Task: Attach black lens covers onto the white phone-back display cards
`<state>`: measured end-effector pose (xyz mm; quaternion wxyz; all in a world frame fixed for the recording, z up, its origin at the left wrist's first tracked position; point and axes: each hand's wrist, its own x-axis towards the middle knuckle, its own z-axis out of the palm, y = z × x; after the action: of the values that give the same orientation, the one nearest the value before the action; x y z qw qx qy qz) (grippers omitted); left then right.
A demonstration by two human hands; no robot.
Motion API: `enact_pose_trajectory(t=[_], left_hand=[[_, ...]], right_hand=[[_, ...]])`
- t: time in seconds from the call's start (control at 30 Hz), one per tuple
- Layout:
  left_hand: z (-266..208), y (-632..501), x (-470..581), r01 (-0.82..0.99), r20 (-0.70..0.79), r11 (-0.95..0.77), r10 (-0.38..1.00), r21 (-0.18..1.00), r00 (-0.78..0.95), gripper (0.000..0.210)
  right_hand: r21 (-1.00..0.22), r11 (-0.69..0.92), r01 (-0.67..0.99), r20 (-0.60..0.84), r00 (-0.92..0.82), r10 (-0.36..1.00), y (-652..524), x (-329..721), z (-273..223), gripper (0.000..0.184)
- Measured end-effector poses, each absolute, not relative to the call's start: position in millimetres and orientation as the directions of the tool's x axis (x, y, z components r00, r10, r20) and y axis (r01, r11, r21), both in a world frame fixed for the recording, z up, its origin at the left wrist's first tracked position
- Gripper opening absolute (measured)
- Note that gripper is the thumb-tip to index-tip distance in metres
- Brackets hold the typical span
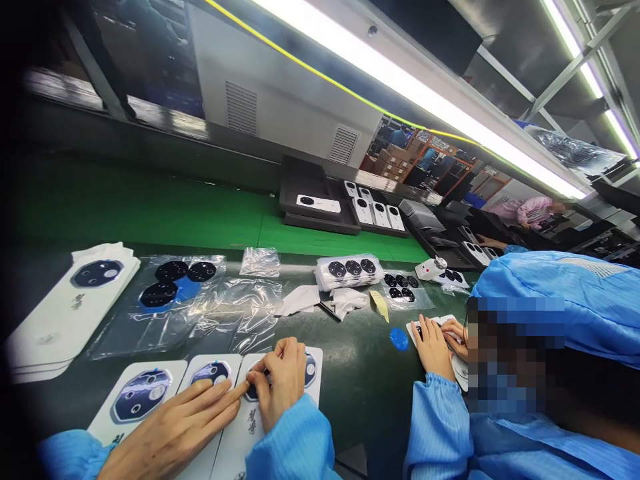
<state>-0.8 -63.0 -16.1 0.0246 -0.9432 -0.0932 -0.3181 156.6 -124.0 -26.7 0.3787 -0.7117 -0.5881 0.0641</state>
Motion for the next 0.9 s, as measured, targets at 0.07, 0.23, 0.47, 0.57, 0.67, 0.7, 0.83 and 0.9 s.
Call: enact_pose_trajectory(t=[0.07, 0.23, 0.47, 0.57, 0.67, 0.7, 0.83, 0.9], left_hand=[[-13.8, -62.3, -0.8, 0.191, 0.614, -0.982, 0.152, 0.002, 0.774, 0.045], [-9.2, -61.2, 0.2, 0.167, 0.61, -0.986, 0.114, -0.03, 0.784, 0.053], [-8.5, -62.8, 0.5, 0.187, 0.614, -0.981, 0.121, -0.044, 0.78, 0.059], [-8.5, -62.6, 0.3, 0.181, 0.611, -0.983, 0.122, -0.035, 0.782, 0.06], [-8.1, -62.9, 0.5, 0.171, 0.597, -0.985, 0.119, -0.032, 0.793, 0.062], [-7.9, -63.1, 0.7, 0.175, 0.595, -0.984, 0.122, -0.032, 0.794, 0.063], [-8.5, -63.6, 1.2, 0.182, 0.61, -0.983, 0.126, -0.03, 0.783, 0.063], [-9.6, -63.8, 1.0, 0.18, 0.61, -0.983, 0.124, -0.031, 0.783, 0.062]], right_hand=[[-0.646, -0.057, 0.761, 0.321, 0.339, 0.884, -127.0, 160.6, -22.8, 0.023], [-0.698, -0.102, 0.709, 0.211, 0.339, 0.917, -130.7, 164.2, -24.9, 0.021], [-0.554, -0.045, 0.831, 0.473, 0.359, 0.805, -122.9, 157.0, -35.9, 0.034], [-0.487, -0.002, 0.873, 0.482, 0.27, 0.833, -124.9, 157.0, -33.3, 0.027], [-0.437, -0.008, 0.9, 0.534, 0.266, 0.803, -124.7, 155.3, -35.7, 0.024], [-0.43, -0.014, 0.903, 0.558, 0.278, 0.781, -124.0, 154.5, -37.1, 0.024], [-0.436, 0.013, 0.9, 0.596, 0.277, 0.754, -120.6, 152.1, -39.0, 0.023], [-0.426, 0.039, 0.904, 0.634, 0.267, 0.726, -119.4, 151.4, -37.9, 0.023]])
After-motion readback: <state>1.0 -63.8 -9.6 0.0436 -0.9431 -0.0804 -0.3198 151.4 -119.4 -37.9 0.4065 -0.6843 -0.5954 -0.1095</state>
